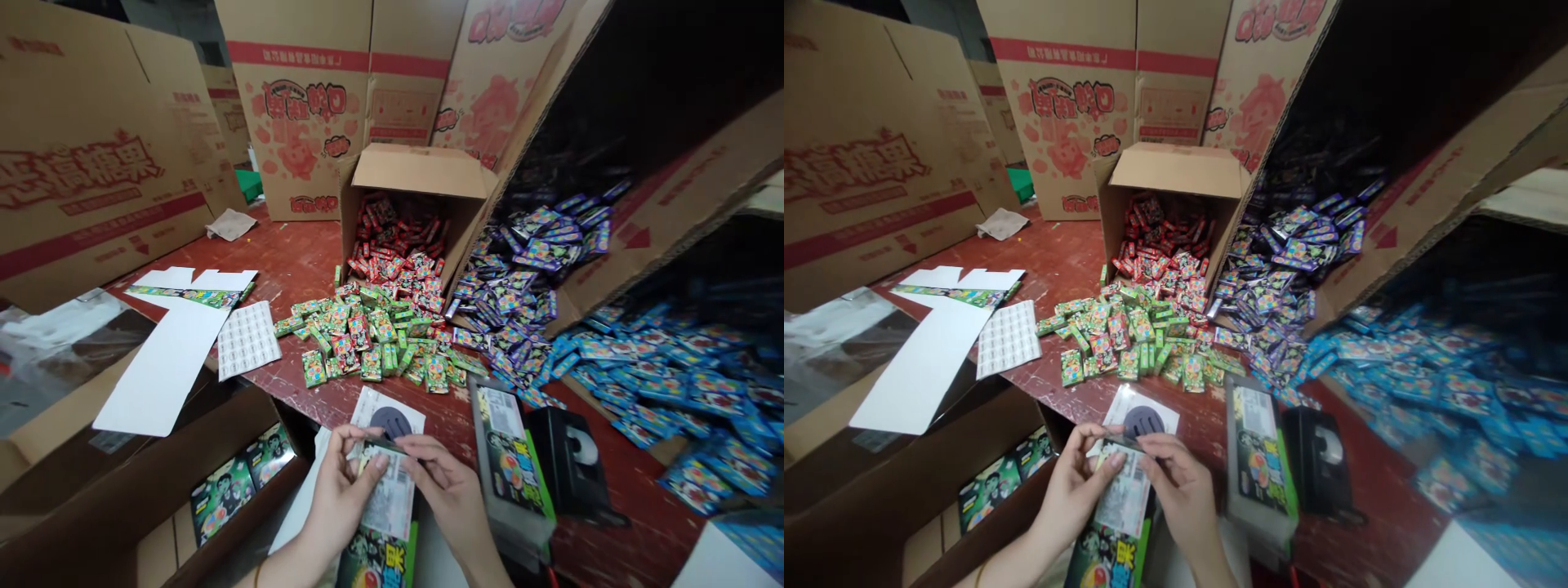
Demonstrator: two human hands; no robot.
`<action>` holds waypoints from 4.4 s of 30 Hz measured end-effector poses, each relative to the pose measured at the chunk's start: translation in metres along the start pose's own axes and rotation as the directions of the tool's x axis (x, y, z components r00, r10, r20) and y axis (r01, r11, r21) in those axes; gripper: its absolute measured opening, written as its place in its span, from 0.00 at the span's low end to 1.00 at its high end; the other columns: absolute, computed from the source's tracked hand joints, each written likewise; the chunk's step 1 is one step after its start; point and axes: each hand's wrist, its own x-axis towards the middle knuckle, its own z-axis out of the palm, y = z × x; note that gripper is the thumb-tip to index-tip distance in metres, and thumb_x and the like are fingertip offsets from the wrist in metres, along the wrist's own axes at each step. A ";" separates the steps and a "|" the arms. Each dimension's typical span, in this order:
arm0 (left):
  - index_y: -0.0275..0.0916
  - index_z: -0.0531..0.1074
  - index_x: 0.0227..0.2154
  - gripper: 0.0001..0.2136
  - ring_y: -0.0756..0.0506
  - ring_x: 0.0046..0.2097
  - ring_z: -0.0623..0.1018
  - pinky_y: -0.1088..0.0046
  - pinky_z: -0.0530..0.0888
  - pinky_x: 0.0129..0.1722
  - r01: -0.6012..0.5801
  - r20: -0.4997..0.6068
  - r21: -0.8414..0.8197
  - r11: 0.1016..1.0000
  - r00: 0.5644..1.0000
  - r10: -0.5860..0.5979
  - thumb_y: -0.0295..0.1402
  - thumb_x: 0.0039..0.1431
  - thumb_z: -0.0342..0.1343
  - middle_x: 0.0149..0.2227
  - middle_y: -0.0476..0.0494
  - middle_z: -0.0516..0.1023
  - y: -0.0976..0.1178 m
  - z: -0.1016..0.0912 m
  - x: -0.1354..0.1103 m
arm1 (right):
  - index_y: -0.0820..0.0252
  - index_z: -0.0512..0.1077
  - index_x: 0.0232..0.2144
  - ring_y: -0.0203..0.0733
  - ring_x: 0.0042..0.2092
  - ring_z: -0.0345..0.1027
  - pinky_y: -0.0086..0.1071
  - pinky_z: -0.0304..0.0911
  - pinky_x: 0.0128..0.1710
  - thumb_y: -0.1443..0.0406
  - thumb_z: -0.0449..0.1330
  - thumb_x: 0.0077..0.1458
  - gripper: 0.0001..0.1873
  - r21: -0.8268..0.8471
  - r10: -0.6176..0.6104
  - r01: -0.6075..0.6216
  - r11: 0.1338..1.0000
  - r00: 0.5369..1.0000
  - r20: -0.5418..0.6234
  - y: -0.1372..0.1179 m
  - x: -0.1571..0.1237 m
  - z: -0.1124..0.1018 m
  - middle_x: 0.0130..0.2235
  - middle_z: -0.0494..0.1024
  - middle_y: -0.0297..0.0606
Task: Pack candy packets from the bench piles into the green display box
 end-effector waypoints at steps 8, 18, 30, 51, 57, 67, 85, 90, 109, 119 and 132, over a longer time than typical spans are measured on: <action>0.42 0.65 0.37 0.10 0.51 0.34 0.77 0.77 0.72 0.34 -0.073 -0.002 0.178 0.981 0.997 0.074 0.35 0.55 0.60 0.44 0.45 0.74 0.007 -0.007 0.002 | 0.55 0.77 0.31 0.44 0.44 0.73 0.35 0.69 0.46 0.64 0.64 0.51 0.03 0.008 -0.005 0.005 1.000 1.000 -0.024 -0.006 -0.002 -0.001 0.40 0.78 0.42; 0.40 0.68 0.33 0.09 0.47 0.36 0.75 0.73 0.70 0.35 -0.054 0.110 0.320 0.946 0.994 0.020 0.38 0.55 0.59 0.35 0.46 0.77 -0.009 -0.022 0.020 | 0.59 0.72 0.28 0.46 0.40 0.73 0.37 0.70 0.42 0.60 0.62 0.51 0.08 -0.090 0.025 -0.024 0.996 1.000 0.012 0.000 0.014 0.007 0.36 0.78 0.44; 0.40 0.69 0.30 0.14 0.34 0.56 0.71 0.59 0.68 0.50 0.012 -0.012 0.242 0.970 1.000 -0.009 0.44 0.49 0.62 0.52 0.30 0.74 -0.042 -0.056 0.050 | 0.62 0.74 0.24 0.39 0.25 0.67 0.32 0.66 0.29 0.76 0.60 0.38 0.08 -0.552 0.054 -0.098 0.828 0.994 -0.096 0.071 0.125 0.024 0.22 0.74 0.34; 0.40 0.68 0.29 0.13 0.37 0.59 0.68 0.60 0.67 0.53 0.018 0.004 0.226 0.974 1.000 -0.020 0.42 0.50 0.62 0.55 0.31 0.72 -0.046 -0.060 0.055 | 0.60 0.70 0.28 0.42 0.33 0.66 0.33 0.62 0.35 0.74 0.56 0.49 0.06 -0.653 -0.033 0.125 0.747 0.988 0.152 0.063 0.097 0.020 0.28 0.70 0.36; 0.40 0.68 0.29 0.13 0.35 0.58 0.69 0.56 0.66 0.53 0.019 0.013 0.234 0.972 1.000 -0.022 0.43 0.49 0.63 0.55 0.29 0.71 -0.043 -0.061 0.056 | 0.59 0.66 0.25 0.42 0.36 0.67 0.33 0.62 0.37 0.73 0.52 0.54 0.09 -0.641 -0.106 0.232 0.732 0.968 0.228 0.053 0.092 0.020 0.30 0.70 0.37; 0.41 0.68 0.32 0.13 0.37 0.59 0.68 0.56 0.66 0.55 -0.003 0.008 0.228 0.974 1.000 0.001 0.42 0.51 0.62 0.54 0.33 0.73 -0.051 -0.067 0.053 | 0.56 0.60 0.58 0.46 0.44 0.71 0.39 0.65 0.44 0.75 0.48 0.56 0.28 -0.711 -0.163 0.470 0.524 0.874 0.457 0.044 0.098 0.034 0.45 0.78 0.43; 0.40 0.67 0.32 0.13 0.39 0.50 0.75 0.65 0.72 0.44 0.009 -0.006 0.243 0.970 1.000 -0.008 0.43 0.51 0.61 0.46 0.37 0.78 -0.043 -0.062 0.049 | 0.55 0.55 0.60 0.41 0.38 0.70 0.37 0.66 0.44 0.71 0.51 0.57 0.28 -0.424 -0.154 0.221 0.878 0.970 0.188 0.052 0.088 0.025 0.34 0.76 0.36; 0.41 0.66 0.32 0.12 0.50 0.26 0.72 0.77 0.66 0.25 0.023 0.064 0.265 0.964 0.997 -0.041 0.42 0.52 0.60 0.29 0.52 0.74 -0.016 -0.037 0.039 | 0.57 0.58 0.56 0.40 0.38 0.72 0.34 0.68 0.40 0.66 0.58 0.55 0.27 -0.101 -0.033 0.047 0.994 0.991 0.133 -0.006 0.076 0.005 0.34 0.76 0.36; 0.41 0.66 0.36 0.13 0.44 0.39 0.72 0.70 0.67 0.40 -0.139 0.276 0.457 0.879 0.961 0.008 0.33 0.50 0.63 0.35 0.47 0.73 0.000 0.010 0.015 | 0.57 0.68 0.47 0.33 0.29 0.64 0.29 0.60 0.32 0.72 0.61 0.46 0.23 -0.195 0.160 -0.099 0.976 0.930 0.330 -0.070 0.034 -0.017 0.28 0.71 0.27; 0.42 0.62 0.37 0.13 0.45 0.39 0.74 0.71 0.68 0.40 -0.101 0.178 0.356 0.929 0.983 0.039 0.36 0.54 0.60 0.33 0.49 0.73 0.001 0.021 0.008 | 0.61 0.70 0.39 0.30 0.26 0.65 0.25 0.57 0.28 0.65 0.72 0.34 0.27 0.205 0.499 -0.597 0.776 0.779 0.379 -0.035 0.041 -0.023 0.24 0.73 0.28; 0.40 0.72 0.46 0.29 0.35 0.48 0.76 0.63 0.74 0.42 0.455 0.559 -0.045 0.890 0.749 -0.355 0.51 0.42 0.65 0.48 0.37 0.77 0.020 -0.027 0.011 | 0.54 0.69 0.47 0.41 0.31 0.72 0.34 0.67 0.33 0.56 0.69 0.41 0.29 0.157 0.105 -0.053 0.986 0.934 -0.342 -0.043 0.042 -0.073 0.29 0.78 0.33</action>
